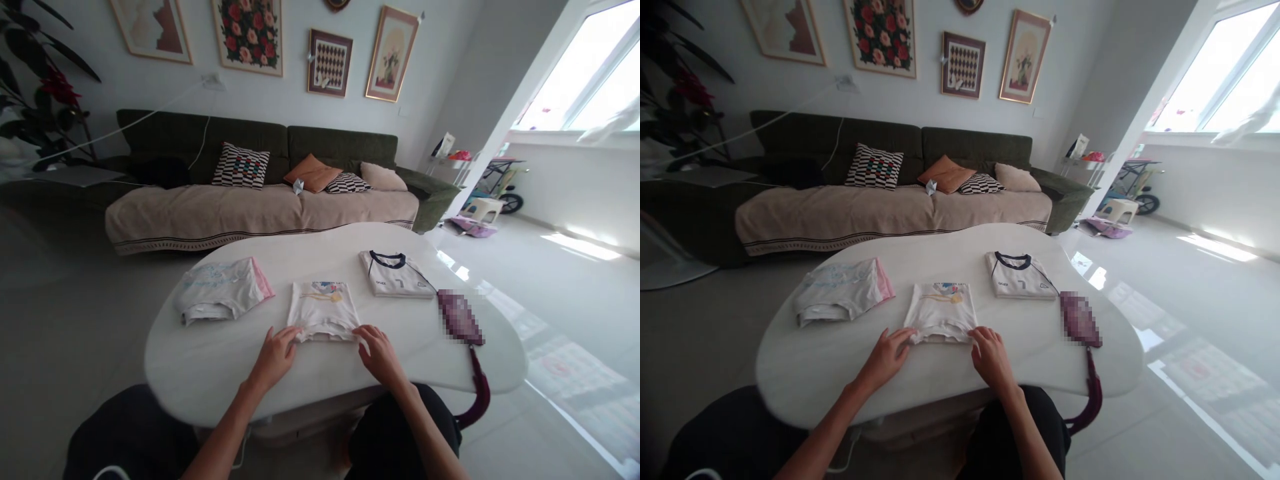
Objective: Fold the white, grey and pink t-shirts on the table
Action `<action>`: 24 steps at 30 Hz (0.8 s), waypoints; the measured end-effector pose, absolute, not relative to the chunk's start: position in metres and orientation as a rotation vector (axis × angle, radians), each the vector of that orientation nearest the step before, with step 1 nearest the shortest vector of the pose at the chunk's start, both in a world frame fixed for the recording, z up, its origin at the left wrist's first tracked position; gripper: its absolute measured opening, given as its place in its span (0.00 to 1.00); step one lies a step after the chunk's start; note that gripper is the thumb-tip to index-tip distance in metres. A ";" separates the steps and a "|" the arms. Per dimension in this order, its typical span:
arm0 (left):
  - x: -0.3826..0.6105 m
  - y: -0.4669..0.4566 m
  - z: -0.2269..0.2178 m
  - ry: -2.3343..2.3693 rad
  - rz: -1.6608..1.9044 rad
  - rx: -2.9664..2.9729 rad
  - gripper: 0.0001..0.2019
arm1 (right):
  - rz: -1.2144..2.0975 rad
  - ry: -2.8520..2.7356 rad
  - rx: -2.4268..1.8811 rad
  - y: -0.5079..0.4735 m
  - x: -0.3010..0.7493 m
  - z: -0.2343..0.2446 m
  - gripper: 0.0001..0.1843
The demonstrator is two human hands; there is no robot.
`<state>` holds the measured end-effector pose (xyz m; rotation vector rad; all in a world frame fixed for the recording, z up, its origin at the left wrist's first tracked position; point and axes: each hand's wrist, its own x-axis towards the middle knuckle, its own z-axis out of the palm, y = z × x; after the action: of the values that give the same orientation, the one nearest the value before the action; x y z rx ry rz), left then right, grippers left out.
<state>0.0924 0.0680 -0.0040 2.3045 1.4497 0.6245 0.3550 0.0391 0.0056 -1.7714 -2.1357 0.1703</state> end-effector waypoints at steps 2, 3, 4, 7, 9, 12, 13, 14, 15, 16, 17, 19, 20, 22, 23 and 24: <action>0.094 0.073 0.001 1.471 0.617 2.352 0.22 | 0.131 -2.072 -1.798 0.040 0.347 0.006 0.20; 0.096 0.076 0.003 1.489 0.595 2.366 0.23 | 0.116 -2.060 -1.818 0.041 0.340 0.005 0.21; 0.098 0.080 0.004 1.508 0.549 2.373 0.23 | 0.112 -2.065 -1.842 0.041 0.332 0.002 0.22; 0.104 0.085 0.000 1.581 0.409 2.371 0.24 | 0.146 -2.129 -1.918 0.038 0.312 -0.007 0.25; 0.106 0.080 -0.003 1.623 0.409 2.391 0.23 | 0.173 -2.142 -1.957 0.036 0.308 -0.010 0.23; 0.110 0.059 0.000 1.636 0.490 2.460 0.23 | 0.198 -2.118 -2.007 0.043 0.316 0.001 0.20; 0.113 0.050 0.002 1.626 0.511 2.483 0.24 | 0.204 -2.112 -2.022 0.049 0.319 0.007 0.19; 0.118 0.040 0.005 1.609 0.524 2.501 0.24 | 0.211 -2.107 -2.037 0.057 0.321 0.013 0.19; 0.124 0.030 0.007 1.585 0.526 2.511 0.24 | 0.218 -2.108 -2.050 0.066 0.321 0.019 0.18; 0.131 0.020 0.008 1.553 0.521 2.511 0.25 | 0.226 -2.115 -2.057 0.075 0.318 0.025 0.18; 0.140 0.012 0.009 1.513 0.509 2.504 0.25 | 0.235 -2.127 -2.057 0.084 0.313 0.029 0.17; 0.159 -0.001 0.006 1.410 0.493 2.481 0.25 | 0.250 -2.171 -2.029 0.101 0.297 0.034 0.17; 0.170 -0.004 0.003 1.345 0.492 2.470 0.24 | 0.259 -2.201 -2.002 0.107 0.286 0.035 0.17; 0.190 -0.004 -0.002 1.207 0.478 2.430 0.25 | 0.292 -2.268 -1.931 0.116 0.260 0.035 0.15; 0.200 -0.002 -0.004 1.133 0.456 2.395 0.26 | 0.311 -2.304 -1.895 0.118 0.248 0.036 0.14; 0.209 0.002 -0.005 1.070 0.431 2.349 0.27 | 0.332 -2.340 -1.859 0.119 0.238 0.036 0.14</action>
<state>0.2086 0.0024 -0.0045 2.3493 1.0697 0.4314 0.2380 0.1193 0.0364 -1.8590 -2.3398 0.3324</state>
